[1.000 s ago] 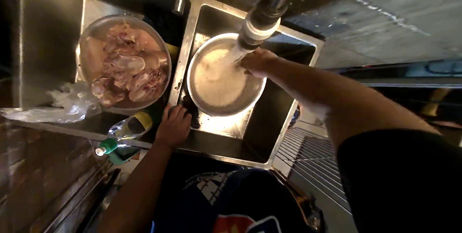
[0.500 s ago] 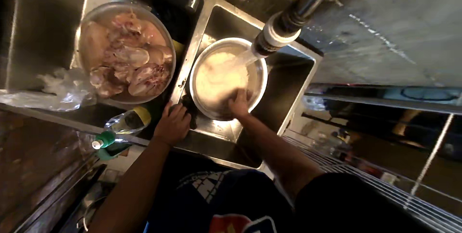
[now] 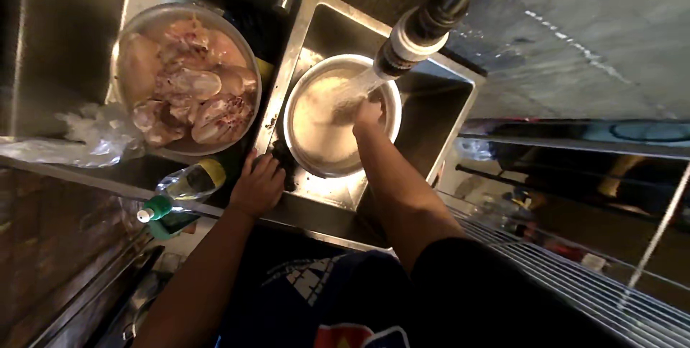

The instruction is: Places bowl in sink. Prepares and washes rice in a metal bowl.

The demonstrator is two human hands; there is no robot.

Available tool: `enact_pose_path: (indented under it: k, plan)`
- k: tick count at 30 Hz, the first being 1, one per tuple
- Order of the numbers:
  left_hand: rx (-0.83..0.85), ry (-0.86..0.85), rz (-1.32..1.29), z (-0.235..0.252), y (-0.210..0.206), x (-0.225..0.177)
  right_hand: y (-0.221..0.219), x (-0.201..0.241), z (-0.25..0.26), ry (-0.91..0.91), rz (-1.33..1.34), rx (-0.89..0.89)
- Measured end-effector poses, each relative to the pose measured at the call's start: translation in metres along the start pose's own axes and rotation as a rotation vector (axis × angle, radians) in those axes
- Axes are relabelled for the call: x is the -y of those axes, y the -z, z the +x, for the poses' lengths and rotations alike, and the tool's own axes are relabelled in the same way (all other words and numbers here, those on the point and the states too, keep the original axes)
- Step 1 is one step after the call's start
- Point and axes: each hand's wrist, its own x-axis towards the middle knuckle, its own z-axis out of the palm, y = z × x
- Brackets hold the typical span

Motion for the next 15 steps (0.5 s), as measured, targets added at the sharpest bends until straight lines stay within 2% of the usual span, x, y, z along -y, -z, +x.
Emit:
enact_pose_path:
  k: [2, 4, 5, 7, 11, 13, 15]
  plan:
    - [-0.008, -0.001, -0.006, 0.001, -0.001, 0.0, -0.021, 0.006, 0.014, 0.286, -0.079, 0.008]
    - [-0.002, 0.001, -0.002, 0.002, 0.002, 0.001, -0.039, 0.015, 0.004, 0.606, -0.036, 0.079]
    - [0.001, 0.001, 0.003, 0.001, 0.003, 0.001, -0.045, 0.023, -0.008, 0.715, -0.108, 0.123]
    - [0.02, 0.007, 0.01, 0.002, 0.003, 0.0, -0.052, 0.028, -0.027, 0.805, -0.342, 0.274]
    - [0.05, 0.018, 0.011, 0.003, 0.004, 0.0, -0.053, -0.021, -0.045, 1.182, -0.742, 0.566]
    - [0.065, 0.02, 0.007, 0.004, 0.005, 0.0, -0.031, -0.045, -0.047, 1.367, -0.93, 0.717]
    - [0.06, 0.02, 0.0, 0.004, 0.004, 0.0, -0.004, -0.062, -0.033, 1.461, -1.072, 0.812]
